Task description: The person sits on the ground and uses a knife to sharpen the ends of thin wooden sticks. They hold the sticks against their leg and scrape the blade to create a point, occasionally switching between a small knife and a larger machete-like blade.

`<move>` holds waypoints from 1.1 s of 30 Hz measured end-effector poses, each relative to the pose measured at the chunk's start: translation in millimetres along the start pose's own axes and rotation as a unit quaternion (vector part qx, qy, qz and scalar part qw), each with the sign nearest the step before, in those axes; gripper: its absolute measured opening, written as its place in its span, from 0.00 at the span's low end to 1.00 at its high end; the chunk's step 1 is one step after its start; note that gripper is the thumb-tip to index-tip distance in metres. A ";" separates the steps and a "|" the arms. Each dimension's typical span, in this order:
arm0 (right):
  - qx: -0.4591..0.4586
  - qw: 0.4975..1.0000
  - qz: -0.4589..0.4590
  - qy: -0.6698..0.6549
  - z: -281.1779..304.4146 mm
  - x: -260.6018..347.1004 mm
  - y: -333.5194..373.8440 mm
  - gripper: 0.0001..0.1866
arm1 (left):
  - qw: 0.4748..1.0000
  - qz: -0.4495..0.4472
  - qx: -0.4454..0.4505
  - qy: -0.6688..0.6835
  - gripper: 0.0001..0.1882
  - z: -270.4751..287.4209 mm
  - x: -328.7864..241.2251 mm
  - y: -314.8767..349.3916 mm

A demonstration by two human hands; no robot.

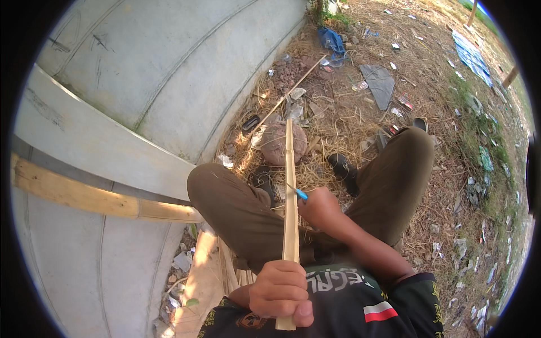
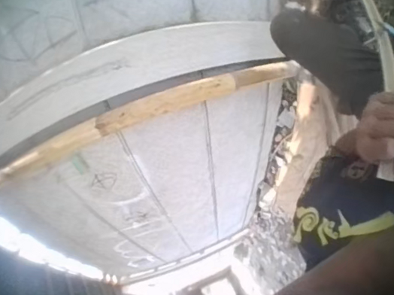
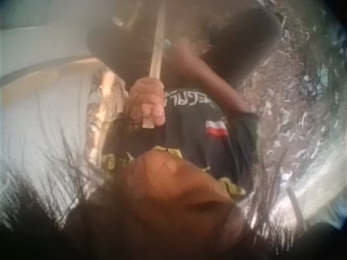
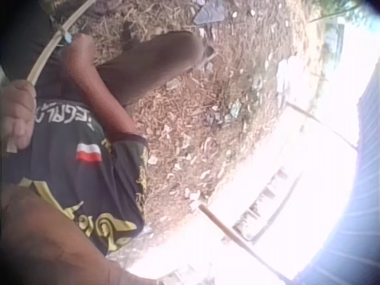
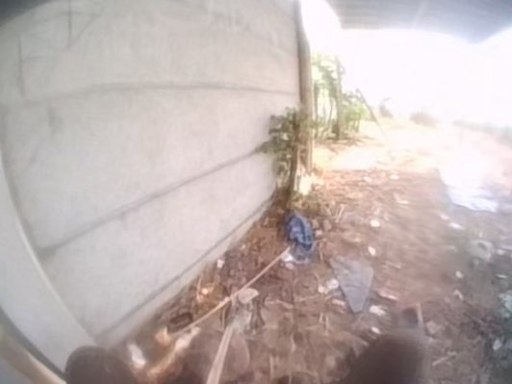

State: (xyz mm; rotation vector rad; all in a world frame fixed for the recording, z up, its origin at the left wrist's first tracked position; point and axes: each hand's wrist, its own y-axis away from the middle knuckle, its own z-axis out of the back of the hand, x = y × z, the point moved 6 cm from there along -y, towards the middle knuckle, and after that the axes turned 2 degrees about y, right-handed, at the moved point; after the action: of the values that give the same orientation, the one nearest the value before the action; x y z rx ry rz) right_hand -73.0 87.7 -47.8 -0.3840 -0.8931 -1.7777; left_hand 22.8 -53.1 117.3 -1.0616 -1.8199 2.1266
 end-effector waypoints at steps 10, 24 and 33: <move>-0.085 0.951 0.295 -0.043 -5.9 44.6 70.1 0.07 | 0.971 -0.064 -0.218 -0.077 0.17 33.3 -16.9 3.9; -0.054 0.989 0.109 0.078 -3.6 30.1 4.7 0.10 | 0.984 -0.066 -0.160 -0.041 0.14 26.3 -9.1 12.3; -0.103 0.960 0.259 -0.033 -11.2 48.2 47.4 0.10 | 0.986 0.029 -0.162 0.014 0.14 39.8 -10.8 1.4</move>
State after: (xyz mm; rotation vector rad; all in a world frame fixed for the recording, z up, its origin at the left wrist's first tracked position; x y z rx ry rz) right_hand -46.9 39.8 -6.4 -0.7447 -0.5809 -1.3748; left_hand 7.7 -91.3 121.1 -1.2179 -2.1982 1.8738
